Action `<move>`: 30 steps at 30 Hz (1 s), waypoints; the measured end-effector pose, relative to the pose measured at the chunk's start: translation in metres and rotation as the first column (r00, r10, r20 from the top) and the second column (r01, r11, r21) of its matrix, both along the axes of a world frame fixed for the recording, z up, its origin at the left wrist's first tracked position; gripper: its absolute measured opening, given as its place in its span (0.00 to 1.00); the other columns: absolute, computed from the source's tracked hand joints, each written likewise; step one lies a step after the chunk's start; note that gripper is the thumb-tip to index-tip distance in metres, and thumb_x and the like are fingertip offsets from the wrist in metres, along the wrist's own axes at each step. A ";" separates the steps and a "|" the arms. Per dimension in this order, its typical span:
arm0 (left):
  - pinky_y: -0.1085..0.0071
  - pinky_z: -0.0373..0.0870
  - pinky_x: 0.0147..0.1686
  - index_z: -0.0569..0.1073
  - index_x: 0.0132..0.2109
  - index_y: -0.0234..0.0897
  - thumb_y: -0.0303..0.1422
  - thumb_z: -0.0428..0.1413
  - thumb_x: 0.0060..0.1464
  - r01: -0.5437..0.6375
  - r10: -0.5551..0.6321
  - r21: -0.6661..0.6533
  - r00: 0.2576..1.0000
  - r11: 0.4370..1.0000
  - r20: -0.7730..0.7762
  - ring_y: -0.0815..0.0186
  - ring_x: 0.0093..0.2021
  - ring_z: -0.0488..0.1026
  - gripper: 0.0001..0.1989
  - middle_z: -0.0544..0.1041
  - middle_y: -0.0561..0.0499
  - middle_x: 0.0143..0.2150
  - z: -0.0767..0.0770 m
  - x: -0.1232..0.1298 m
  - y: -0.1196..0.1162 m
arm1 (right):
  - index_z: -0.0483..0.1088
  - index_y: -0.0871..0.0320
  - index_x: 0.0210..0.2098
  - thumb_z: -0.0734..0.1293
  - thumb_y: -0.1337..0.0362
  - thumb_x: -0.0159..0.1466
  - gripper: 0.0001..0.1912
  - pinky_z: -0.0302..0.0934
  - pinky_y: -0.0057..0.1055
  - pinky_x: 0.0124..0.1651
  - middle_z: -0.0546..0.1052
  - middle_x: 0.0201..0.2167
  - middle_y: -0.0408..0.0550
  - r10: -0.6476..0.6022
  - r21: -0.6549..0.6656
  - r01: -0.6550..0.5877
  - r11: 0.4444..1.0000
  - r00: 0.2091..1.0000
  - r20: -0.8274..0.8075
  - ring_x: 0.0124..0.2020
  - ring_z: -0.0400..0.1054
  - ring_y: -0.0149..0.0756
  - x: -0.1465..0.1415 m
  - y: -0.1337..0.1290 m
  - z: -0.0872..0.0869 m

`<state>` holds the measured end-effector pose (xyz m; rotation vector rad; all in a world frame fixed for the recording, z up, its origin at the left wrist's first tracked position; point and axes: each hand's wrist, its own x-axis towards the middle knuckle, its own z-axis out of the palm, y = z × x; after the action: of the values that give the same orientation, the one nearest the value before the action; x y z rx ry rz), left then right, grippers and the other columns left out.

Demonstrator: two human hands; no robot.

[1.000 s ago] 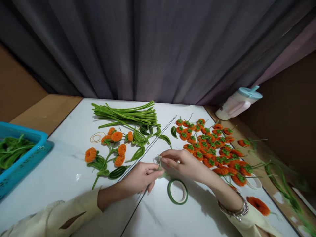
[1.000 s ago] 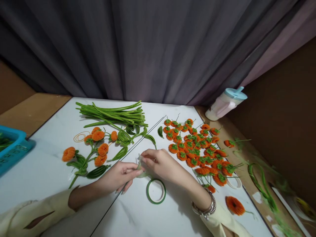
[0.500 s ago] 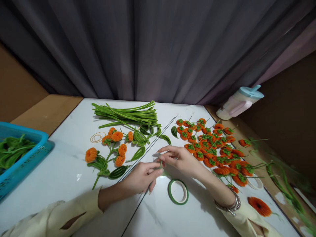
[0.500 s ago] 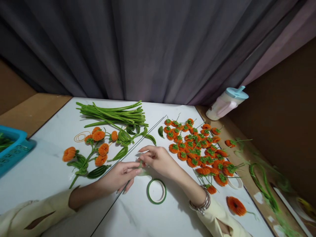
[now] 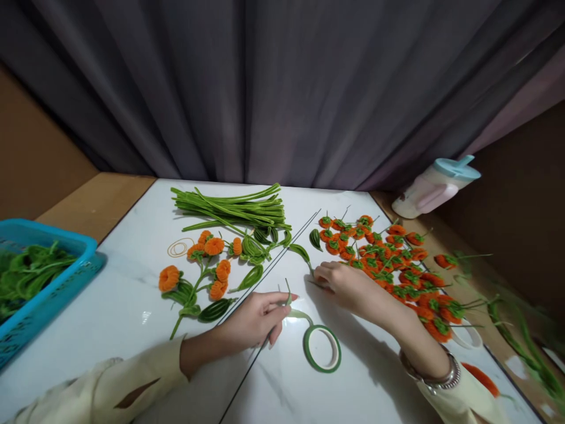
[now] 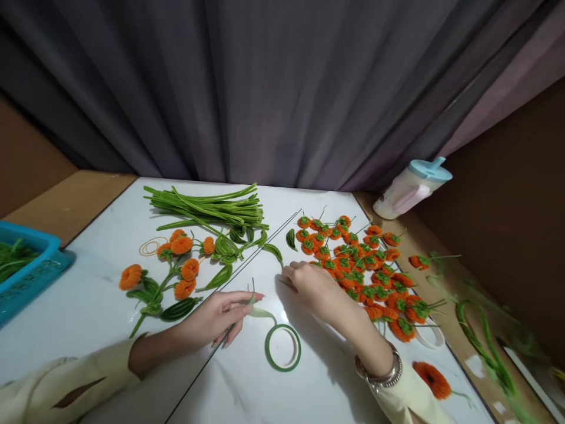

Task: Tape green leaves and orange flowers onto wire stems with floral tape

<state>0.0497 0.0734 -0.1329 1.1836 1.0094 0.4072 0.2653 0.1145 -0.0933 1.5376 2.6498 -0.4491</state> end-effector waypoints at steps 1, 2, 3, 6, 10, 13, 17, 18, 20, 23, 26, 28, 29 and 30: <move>0.80 0.49 0.11 0.66 0.59 0.25 0.36 0.49 0.58 0.003 -0.003 0.001 1.000 1.000 0.001 0.77 0.10 0.51 0.25 0.63 0.61 0.13 0.001 0.000 0.000 | 0.66 0.59 0.25 0.60 0.76 0.59 0.10 0.50 0.26 0.26 0.73 0.28 0.46 -0.007 0.016 0.007 1.000 0.999 0.041 0.27 0.64 0.32 -0.002 -0.001 -0.001; 0.80 0.49 0.11 0.66 0.58 0.25 0.36 0.49 0.58 0.007 -0.007 0.000 1.000 1.000 0.001 0.77 0.10 0.51 0.25 0.63 0.61 0.13 0.001 -0.001 0.000 | 0.66 0.59 0.25 0.59 0.77 0.58 0.10 0.48 0.27 0.26 0.73 0.28 0.46 -0.011 0.021 0.009 1.000 0.997 0.072 0.26 0.64 0.32 -0.003 -0.001 -0.001; 0.80 0.49 0.11 0.66 0.58 0.25 0.37 0.49 0.58 0.010 -0.010 -0.001 1.000 1.000 0.000 0.76 0.10 0.51 0.25 0.63 0.61 0.13 0.002 -0.001 0.001 | 0.65 0.59 0.25 0.58 0.77 0.58 0.11 0.48 0.27 0.26 0.73 0.27 0.47 -0.010 0.016 0.009 1.000 0.996 0.089 0.26 0.63 0.32 -0.004 -0.001 -0.001; 0.80 0.49 0.11 0.65 0.59 0.25 0.36 0.49 0.58 0.020 -0.020 -0.004 1.000 1.000 -0.002 0.76 0.10 0.52 0.25 0.63 0.61 0.13 0.004 -0.001 0.002 | 0.65 0.59 0.25 0.58 0.77 0.58 0.10 0.48 0.27 0.25 0.72 0.26 0.45 0.007 -0.020 -0.006 1.000 0.999 0.040 0.24 0.62 0.31 -0.002 0.000 0.001; 0.80 0.49 0.11 0.64 0.60 0.25 0.36 0.48 0.58 0.024 -0.024 -0.015 1.000 1.000 -0.004 0.76 0.10 0.52 0.26 0.64 0.61 0.13 0.004 -0.001 0.002 | 0.69 0.58 0.28 0.59 0.75 0.58 0.09 0.54 0.26 0.28 0.73 0.27 0.45 0.016 -0.045 -0.025 0.999 0.981 -0.194 0.26 0.65 0.31 -0.001 0.003 0.007; 0.79 0.48 0.11 0.64 0.60 0.25 0.38 0.49 0.58 0.014 -0.014 -0.020 1.000 1.000 0.009 0.76 0.11 0.51 0.27 0.64 0.61 0.13 0.003 -0.001 0.001 | 0.72 0.59 0.31 0.59 0.74 0.60 0.10 0.59 0.27 0.30 0.75 0.28 0.47 0.014 -0.055 -0.034 0.998 0.940 -0.340 0.28 0.68 0.33 -0.002 0.003 0.011; 0.79 0.50 0.13 0.65 0.59 0.27 0.40 0.49 0.58 0.014 -0.014 -0.026 1.000 1.000 0.027 0.76 0.11 0.51 0.27 0.64 0.61 0.14 -0.001 -0.002 0.001 | 0.75 0.58 0.37 0.59 0.73 0.62 0.13 0.63 0.30 0.33 0.78 0.30 0.48 0.023 -0.072 -0.059 0.996 0.903 -0.429 0.29 0.71 0.35 -0.003 0.003 0.012; 0.79 0.50 0.13 0.65 0.59 0.27 0.40 0.49 0.58 0.016 -0.015 -0.034 1.000 0.999 0.025 0.75 0.12 0.52 0.27 0.64 0.61 0.14 -0.002 -0.003 0.001 | 0.75 0.57 0.39 0.59 0.73 0.62 0.14 0.63 0.30 0.34 0.79 0.31 0.49 0.027 -0.075 -0.067 0.995 0.895 -0.445 0.30 0.71 0.35 -0.003 0.003 0.012; 0.79 0.49 0.13 0.65 0.59 0.28 0.41 0.49 0.57 0.015 -0.014 -0.053 1.000 0.998 0.012 0.75 0.12 0.51 0.27 0.64 0.61 0.14 -0.002 -0.002 0.001 | 0.76 0.57 0.41 0.59 0.73 0.62 0.15 0.64 0.30 0.37 0.80 0.34 0.48 0.034 -0.080 -0.081 0.994 0.885 -0.465 0.32 0.73 0.35 -0.003 0.003 0.012; 0.79 0.48 0.13 0.65 0.59 0.28 0.41 0.49 0.57 0.005 -0.006 -0.067 1.000 0.998 -0.011 0.75 0.12 0.50 0.27 0.64 0.61 0.14 0.000 -0.002 0.002 | 0.76 0.57 0.40 0.59 0.75 0.61 0.17 0.63 0.29 0.38 0.80 0.36 0.47 0.028 -0.091 -0.080 0.993 0.884 -0.467 0.34 0.73 0.34 -0.004 0.004 0.012; 0.78 0.48 0.13 0.64 0.59 0.28 0.40 0.49 0.58 0.013 -0.014 -0.061 1.000 0.998 -0.023 0.75 0.13 0.50 0.27 0.63 0.62 0.15 0.003 -0.002 0.002 | 0.76 0.58 0.39 0.59 0.76 0.60 0.17 0.63 0.28 0.36 0.80 0.32 0.47 0.027 -0.082 -0.070 0.994 0.895 -0.445 0.31 0.73 0.33 -0.005 0.005 0.012; 0.78 0.48 0.14 0.64 0.59 0.29 0.41 0.48 0.58 0.021 -0.023 -0.054 0.999 0.998 -0.028 0.75 0.13 0.51 0.27 0.63 0.62 0.15 0.004 -0.002 0.002 | 0.77 0.58 0.38 0.60 0.76 0.61 0.16 0.62 0.28 0.35 0.80 0.30 0.48 0.048 -0.056 -0.079 0.995 0.902 -0.429 0.30 0.73 0.34 -0.005 0.004 0.011; 0.78 0.48 0.14 0.64 0.59 0.29 0.41 0.48 0.58 0.022 -0.024 -0.050 0.999 0.999 -0.029 0.75 0.14 0.51 0.27 0.63 0.62 0.15 0.004 -0.002 0.002 | 0.77 0.58 0.38 0.60 0.75 0.61 0.15 0.63 0.28 0.35 0.80 0.30 0.49 0.063 -0.042 -0.089 0.995 0.902 -0.427 0.31 0.73 0.35 -0.006 0.004 0.011; 0.78 0.48 0.14 0.64 0.59 0.29 0.41 0.48 0.58 0.022 -0.024 -0.048 0.999 0.999 -0.028 0.75 0.14 0.51 0.27 0.63 0.62 0.15 0.004 -0.002 0.002 | 0.77 0.58 0.38 0.60 0.74 0.61 0.14 0.63 0.29 0.35 0.80 0.30 0.49 0.077 -0.030 -0.099 0.995 0.900 -0.429 0.31 0.73 0.35 -0.006 0.003 0.010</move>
<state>0.0474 0.0757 -0.1287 1.1600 1.0240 0.3474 0.2590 0.1178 -0.0831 1.4331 2.9766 -0.9393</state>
